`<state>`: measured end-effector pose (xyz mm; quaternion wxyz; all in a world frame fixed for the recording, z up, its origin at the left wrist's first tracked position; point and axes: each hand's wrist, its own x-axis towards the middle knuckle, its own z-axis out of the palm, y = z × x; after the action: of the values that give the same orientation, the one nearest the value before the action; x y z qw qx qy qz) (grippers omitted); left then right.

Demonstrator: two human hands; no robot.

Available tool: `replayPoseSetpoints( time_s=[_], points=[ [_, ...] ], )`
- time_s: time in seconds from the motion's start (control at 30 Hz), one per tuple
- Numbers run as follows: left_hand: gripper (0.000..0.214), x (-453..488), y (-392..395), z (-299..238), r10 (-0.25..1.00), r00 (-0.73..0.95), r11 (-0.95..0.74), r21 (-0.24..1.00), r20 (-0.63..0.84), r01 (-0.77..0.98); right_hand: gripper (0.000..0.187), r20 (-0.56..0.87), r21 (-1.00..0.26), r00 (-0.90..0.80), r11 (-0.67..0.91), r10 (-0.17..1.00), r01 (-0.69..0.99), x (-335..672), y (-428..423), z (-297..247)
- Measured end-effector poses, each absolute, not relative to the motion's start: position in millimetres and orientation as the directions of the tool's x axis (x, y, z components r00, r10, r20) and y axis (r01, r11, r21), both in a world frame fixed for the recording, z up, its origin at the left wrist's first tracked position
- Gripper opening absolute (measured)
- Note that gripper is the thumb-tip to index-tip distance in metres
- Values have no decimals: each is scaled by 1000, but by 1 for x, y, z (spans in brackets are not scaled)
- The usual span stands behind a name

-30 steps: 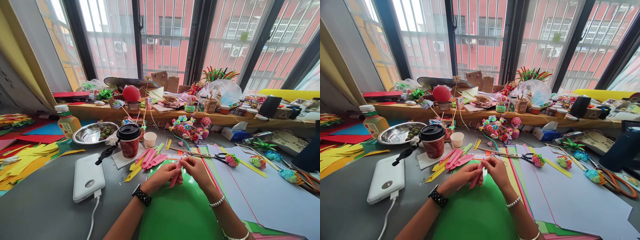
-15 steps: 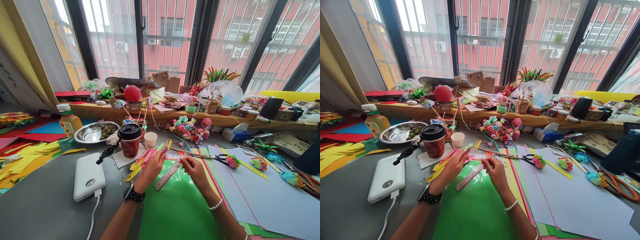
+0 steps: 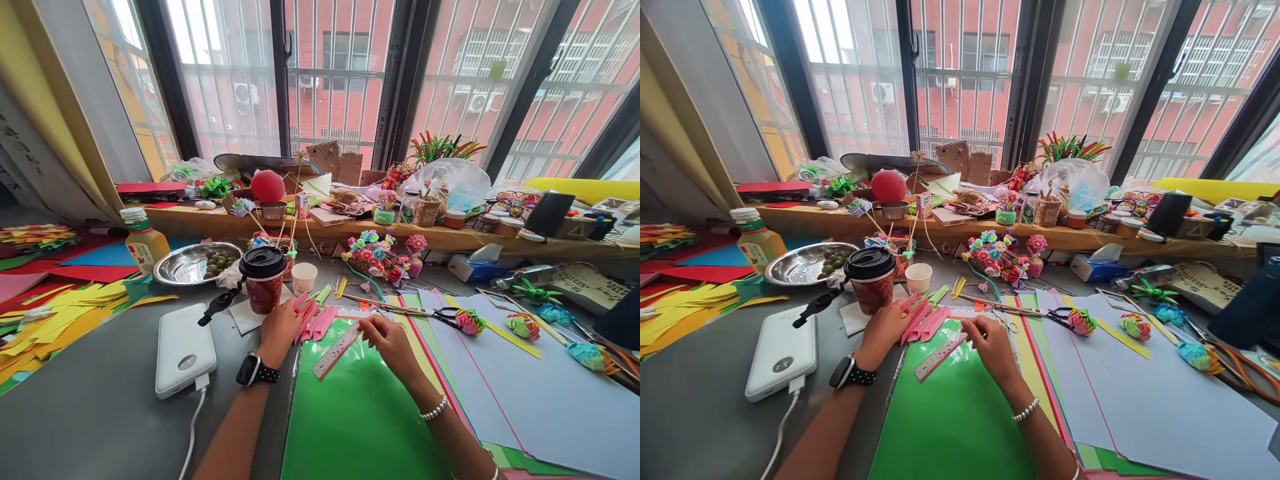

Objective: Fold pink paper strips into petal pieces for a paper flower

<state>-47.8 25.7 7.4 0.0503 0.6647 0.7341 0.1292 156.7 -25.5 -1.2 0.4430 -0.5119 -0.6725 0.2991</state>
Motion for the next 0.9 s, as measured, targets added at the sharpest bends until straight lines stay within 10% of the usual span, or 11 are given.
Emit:
replayPoseSetpoints(
  time_s=[0.23, 0.4, 0.9],
  points=[
    [28, -42, 16, 21, 956, -168, 18, 523, 242, 852, 35, 303, -871, -60, 302, 951, 387, 156, -25, -2],
    [34, -8, -2, 22, 976, 139, -208, 912, 169, 353, 30, 286, -917, -59, 291, 956, 272, 154, -26, -1],
    [32, 24, -14, 7, 953, 284, -139, 986, 109, 88, 25, 322, -931, 86, 298, 943, 213, 154, -28, -2]
  ],
)
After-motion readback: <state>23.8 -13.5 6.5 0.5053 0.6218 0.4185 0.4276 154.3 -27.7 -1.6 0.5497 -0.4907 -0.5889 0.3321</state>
